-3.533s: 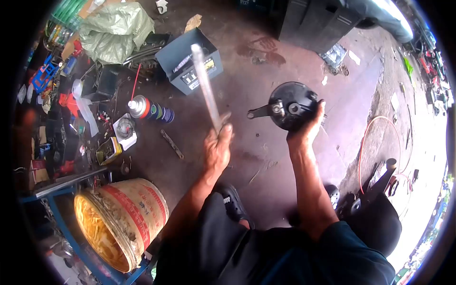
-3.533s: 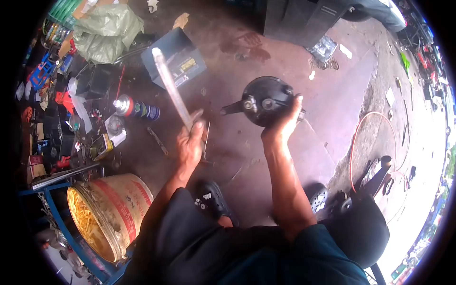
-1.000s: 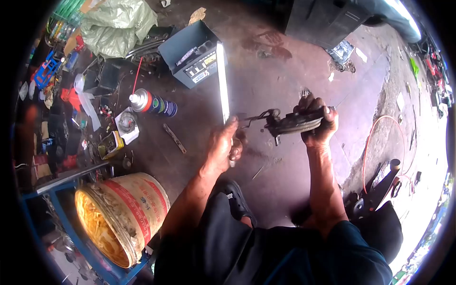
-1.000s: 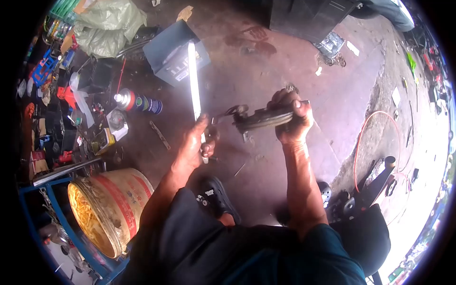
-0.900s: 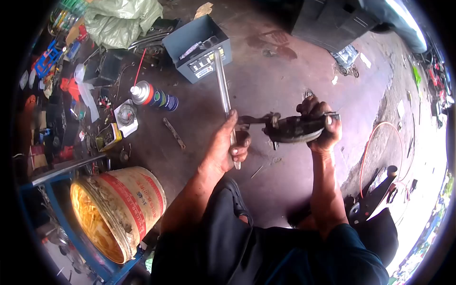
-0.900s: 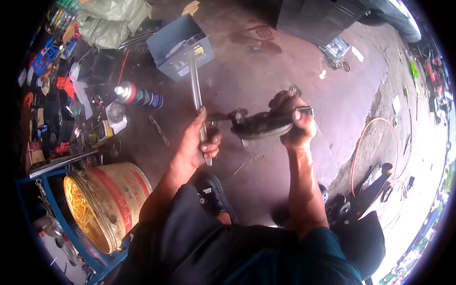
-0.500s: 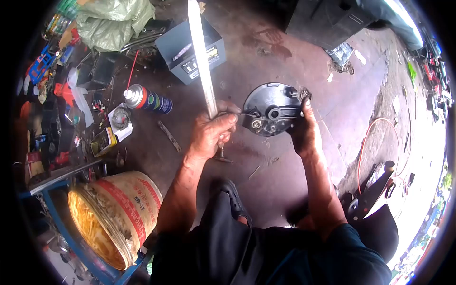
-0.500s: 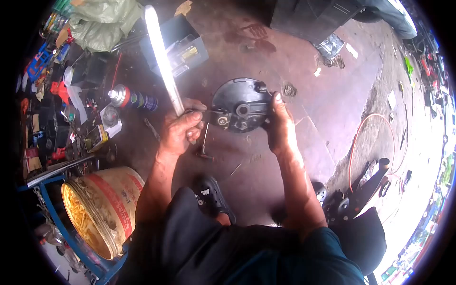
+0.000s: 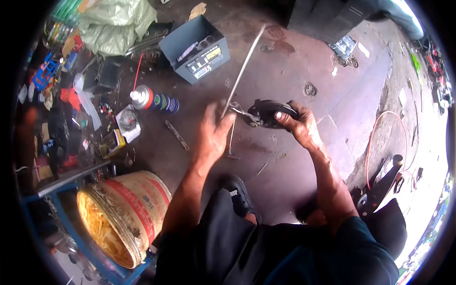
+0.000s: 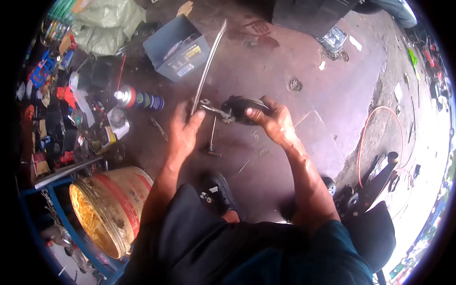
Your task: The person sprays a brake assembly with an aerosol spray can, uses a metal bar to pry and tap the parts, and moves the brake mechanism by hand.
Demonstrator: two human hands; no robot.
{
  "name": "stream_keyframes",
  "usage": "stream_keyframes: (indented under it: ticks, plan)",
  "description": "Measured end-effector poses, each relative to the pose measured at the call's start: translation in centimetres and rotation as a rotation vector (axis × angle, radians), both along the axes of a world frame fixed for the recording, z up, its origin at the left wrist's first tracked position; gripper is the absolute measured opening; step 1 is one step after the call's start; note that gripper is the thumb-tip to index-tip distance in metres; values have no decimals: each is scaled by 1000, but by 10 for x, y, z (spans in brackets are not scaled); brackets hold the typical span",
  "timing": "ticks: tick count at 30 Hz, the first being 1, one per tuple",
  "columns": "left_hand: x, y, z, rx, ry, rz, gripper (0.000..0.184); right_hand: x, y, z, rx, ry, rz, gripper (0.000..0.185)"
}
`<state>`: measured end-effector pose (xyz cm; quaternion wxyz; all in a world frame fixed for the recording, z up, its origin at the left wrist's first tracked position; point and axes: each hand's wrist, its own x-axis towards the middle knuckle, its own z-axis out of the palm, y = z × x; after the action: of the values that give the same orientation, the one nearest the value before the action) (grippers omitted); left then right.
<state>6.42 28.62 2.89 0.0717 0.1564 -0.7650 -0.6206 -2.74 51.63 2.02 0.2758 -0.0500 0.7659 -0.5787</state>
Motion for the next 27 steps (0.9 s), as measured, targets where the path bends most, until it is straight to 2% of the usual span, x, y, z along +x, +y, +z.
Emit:
stream_keyframes:
  ticks: [2, 4, 5, 6, 8, 9, 10, 11, 12, 15, 16, 17, 18, 20, 21, 22, 23, 25, 26, 27]
  plan:
    - [17, 0, -33, -193, -85, 75, 26, -4, -4, 6, 110, 174, -28, 40]
    - [26, 5, -27, -135, -293, -49, 18, -12, -2, 11, 309, 251, 11, 40]
    - [27, -1, -35, -90, -218, -86, 15, -10, -4, 18, 452, 403, 62, 37]
    - [15, 5, 14, -108, -233, -66, 14, -10, -2, 15, 487, 528, 70, 36]
    - [3, 4, 93, -146, -32, 51, 14, -8, 0, 5, 549, 763, 115, 35]
    - [0, -3, 118, -176, 189, 129, 12, -1, -3, 1, 495, 710, 95, 34]
    - [-5, -9, 137, -307, 462, 201, 19, 3, -6, -1, 445, 667, 67, 33]
    - [-3, -12, 157, -405, 615, 226, 31, 4, -6, 0, 397, 631, 31, 32]
    - [5, 4, 163, -327, 619, 392, 38, 2, -5, 4, 351, 604, -12, 31]
    - [35, 5, 17, -700, 598, 190, 29, 0, -5, 22, 315, 608, -55, 31]
    - [49, -4, -14, -502, -126, -155, 25, 2, -8, 27, 304, 608, -61, 31]
    - [48, -3, -13, -570, -306, -137, 23, -4, -8, 30, 393, 855, 100, 32]
    - [47, -8, -10, -514, -218, -38, 21, -11, -7, 22, 285, 706, -1, 32]
    - [26, -6, 82, -643, 189, 206, 26, -4, 4, 4, 111, 359, -218, 32]
    - [32, -13, 102, -465, 293, 286, 27, -6, 4, 17, 262, 622, -139, 34]
    - [28, -21, 113, -283, 430, 354, 31, -12, 3, 17, 240, 628, -141, 34]
    - [26, -11, 119, -214, 557, 444, 34, -12, 4, 16, 217, 625, -154, 34]
    - [47, -13, 46, -352, 578, 192, 32, -12, 3, 20, 194, 647, -176, 33]
    - [46, -2, 8, -612, 495, 156, 30, -15, 0, 25, 193, 741, -142, 33]
    - [48, -11, -9, -471, -309, -175, 24, -17, -4, 32, 197, 833, -100, 33]
